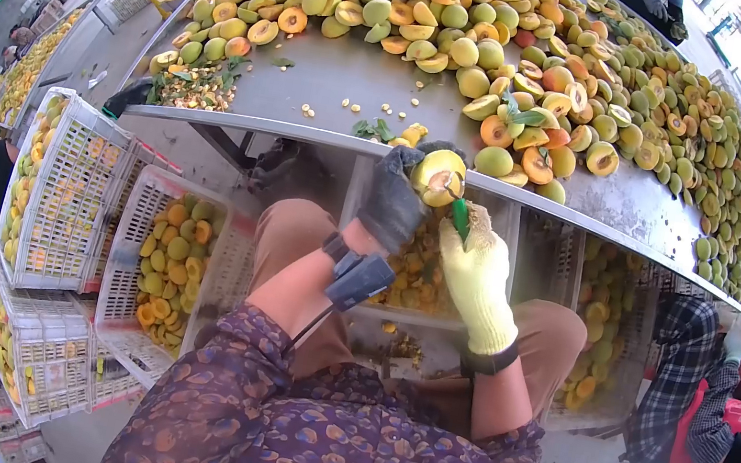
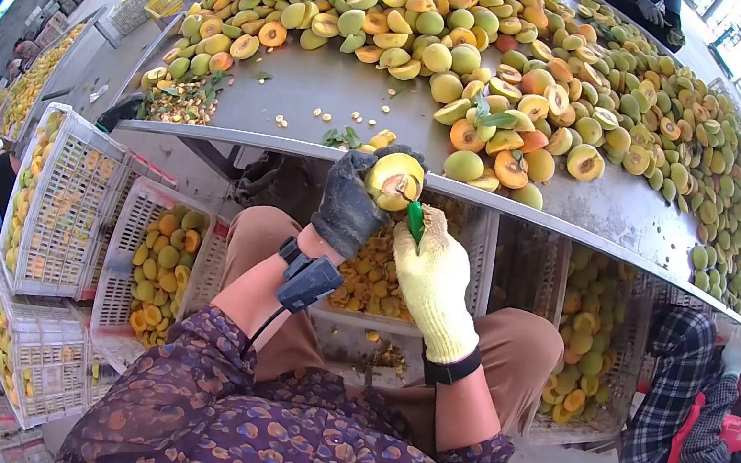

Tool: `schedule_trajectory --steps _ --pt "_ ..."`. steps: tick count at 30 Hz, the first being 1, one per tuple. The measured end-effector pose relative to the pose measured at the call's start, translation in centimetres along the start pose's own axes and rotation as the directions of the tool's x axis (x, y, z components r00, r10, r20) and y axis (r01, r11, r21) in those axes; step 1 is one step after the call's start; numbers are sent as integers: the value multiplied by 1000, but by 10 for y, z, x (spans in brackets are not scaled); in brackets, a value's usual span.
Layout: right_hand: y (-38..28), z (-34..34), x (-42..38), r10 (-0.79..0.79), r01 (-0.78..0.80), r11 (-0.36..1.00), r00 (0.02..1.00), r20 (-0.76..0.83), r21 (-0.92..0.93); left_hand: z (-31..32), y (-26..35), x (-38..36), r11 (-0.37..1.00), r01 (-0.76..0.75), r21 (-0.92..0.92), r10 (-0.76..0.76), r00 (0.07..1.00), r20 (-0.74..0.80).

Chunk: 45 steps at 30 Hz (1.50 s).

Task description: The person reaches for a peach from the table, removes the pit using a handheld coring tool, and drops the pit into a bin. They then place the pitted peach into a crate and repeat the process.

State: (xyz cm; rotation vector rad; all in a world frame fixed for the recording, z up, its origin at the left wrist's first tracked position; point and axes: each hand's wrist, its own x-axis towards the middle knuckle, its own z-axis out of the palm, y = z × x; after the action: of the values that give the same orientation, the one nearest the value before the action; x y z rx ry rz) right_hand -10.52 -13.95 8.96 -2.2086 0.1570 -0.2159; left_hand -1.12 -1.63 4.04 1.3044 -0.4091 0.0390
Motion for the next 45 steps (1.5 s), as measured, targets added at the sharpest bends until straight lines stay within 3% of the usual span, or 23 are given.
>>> schedule_trajectory --steps 2,3,5,7,9,11,13,15,17,20,21,23,26,29,30,31,33,34,38,40,41,43,45 --pt "0 6 -1 -9 10 998 1000 5 -64 -2 7 -2 950 -87 300 77 996 45" --pt "2 8 -1 -3 3 998 1000 6 -59 0 7 -3 949 -82 304 70 996 48" --pt "5 13 0 -30 29 997 999 -14 -76 6 3 -3 999 -11 30 12 998 -55" --pt "9 16 2 -16 16 996 1000 -3 -88 8 -9 1 987 -93 128 99 994 -42" --pt "13 23 -1 6 -5 995 1000 14 -95 8 -19 -1 994 68 -90 -80 988 -131" --pt "16 28 1 80 -75 983 996 25 -169 10 -28 -1 993 94 -69 -101 989 -110" --pt "22 29 2 57 -48 987 997 54 -154 15 -33 -4 932 97 -349 -154 978 -139" --pt "27 28 3 32 -20 990 996 88 -141 14 -39 -5 922 92 -376 -152 979 -134" --pt "31 26 6 -52 53 999 985 165 -4 11 -46 -5 913 86 -400 -149 980 -130" --pt "13 2 11 14 -179 921 903 430 346 2 -41 0 931 174 -320 -221 968 -118" --pt "13 -2 12 13 -180 919 903 429 352 -2 -38 3 938 206 -279 -228 973 -46" --pt "12 -6 13 142 -436 794 811 567 425 -5 -33 7 943 240 -230 -239 971 32" --pt "10 0 12 136 -365 825 869 477 430 -4 -26 13 871 360 -335 -362 930 59" --pt "13 13 5 122 -255 907 920 372 335 -7 -31 -1 937 242 -251 -254 967 -14" --pt "16 19 2 78 -163 952 948 310 261 1 -27 -6 925 -213 316 249 965 -79" --pt "18 24 1 81 -167 950 948 307 265 3 -21 -8 924 -211 318 246 967 -72" --pt "22 30 2 18 -123 927 958 286 355 12 -5 -7 983 161 -89 -180 943 -280" --pt "23 29 4 49 -196 905 930 364 377 15 0 -5 965 219 -146 -256 909 -329" --pt "12 8 11 58 -347 836 826 561 425 8 -3 0 992 101 72 -78 961 -267" --pt "12 -3 12 36 -281 903 803 595 324 -8 -10 11 937 -59 344 27 995 99" --pt "12 -7 12 24 -206 955 774 633 216 -12 -11 13 936 -59 346 23 994 107" --pt "10 -12 11 30 -233 946 755 654 226 -13 -1 13 923 373 -91 -329 890 316" --pt "5 -16 11 27 -252 938 736 677 237 -8 9 10 885 444 -141 -404 883 240"
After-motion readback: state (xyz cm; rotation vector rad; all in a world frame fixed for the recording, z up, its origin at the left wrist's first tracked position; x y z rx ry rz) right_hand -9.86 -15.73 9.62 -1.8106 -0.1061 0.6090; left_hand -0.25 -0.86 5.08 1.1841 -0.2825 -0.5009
